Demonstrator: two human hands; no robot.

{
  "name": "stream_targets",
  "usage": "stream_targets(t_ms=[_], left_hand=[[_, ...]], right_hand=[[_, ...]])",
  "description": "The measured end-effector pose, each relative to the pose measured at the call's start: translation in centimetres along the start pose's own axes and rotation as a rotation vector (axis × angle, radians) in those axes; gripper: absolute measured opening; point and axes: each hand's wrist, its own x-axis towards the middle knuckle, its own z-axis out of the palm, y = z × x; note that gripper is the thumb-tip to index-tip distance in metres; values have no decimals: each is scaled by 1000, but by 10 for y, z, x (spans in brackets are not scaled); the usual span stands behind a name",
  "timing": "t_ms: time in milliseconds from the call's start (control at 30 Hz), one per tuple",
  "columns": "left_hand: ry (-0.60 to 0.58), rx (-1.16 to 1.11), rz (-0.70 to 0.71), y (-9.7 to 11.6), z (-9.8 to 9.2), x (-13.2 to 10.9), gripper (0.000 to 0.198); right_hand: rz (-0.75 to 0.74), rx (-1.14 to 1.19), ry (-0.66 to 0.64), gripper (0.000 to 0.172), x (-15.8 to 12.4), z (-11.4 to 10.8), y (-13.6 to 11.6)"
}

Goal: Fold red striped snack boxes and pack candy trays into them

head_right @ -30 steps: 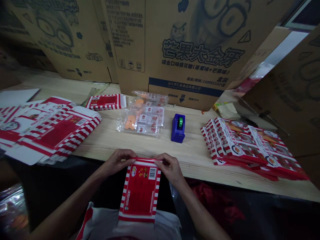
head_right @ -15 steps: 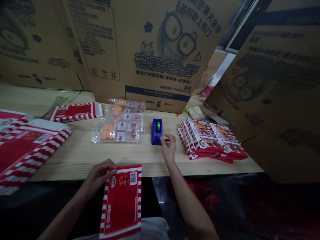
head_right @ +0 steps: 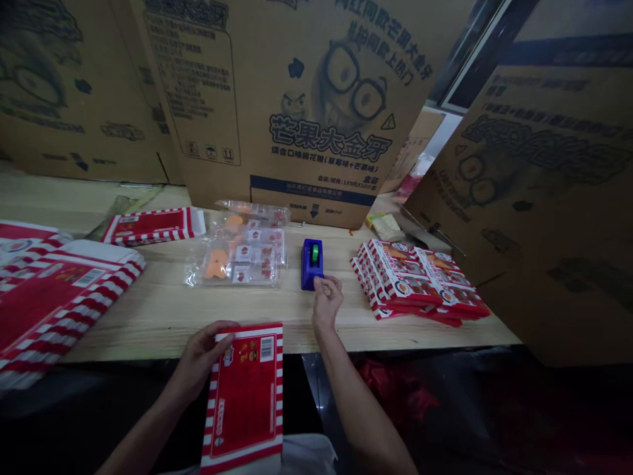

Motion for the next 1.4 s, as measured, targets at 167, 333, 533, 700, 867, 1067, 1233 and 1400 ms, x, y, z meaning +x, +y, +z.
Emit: stream_targets(t_ms=[167, 333, 533, 700, 867, 1067, 1233, 1400], left_hand=[[4, -32, -23, -4, 4, 3, 33], [21, -11, 46, 3, 5, 12, 31], [-151, 254, 97, 43, -11, 42, 27], [-487, 568, 64, 57, -10, 58, 20], [-495, 571, 57, 51, -8, 55, 19], [-493, 570, 100, 56, -15, 44, 20], [-588, 415, 53, 66, -16, 30, 29], [-611, 397, 220, 80, -21, 20, 21]], right_hand=[[49, 21, -9, 30, -8, -7, 15], [118, 23, -118, 34, -7, -12, 14], [189, 29, -717, 32, -18, -14, -38], [-90, -131, -1476, 28, -30, 10, -80], [-372, -482, -1362, 24, -53, 18, -85], [-111, -432, -1228, 25, -68, 11, -77], [580, 67, -1358, 37, -74, 9, -75], [1072, 499, -1307, 44, -91, 15, -70]])
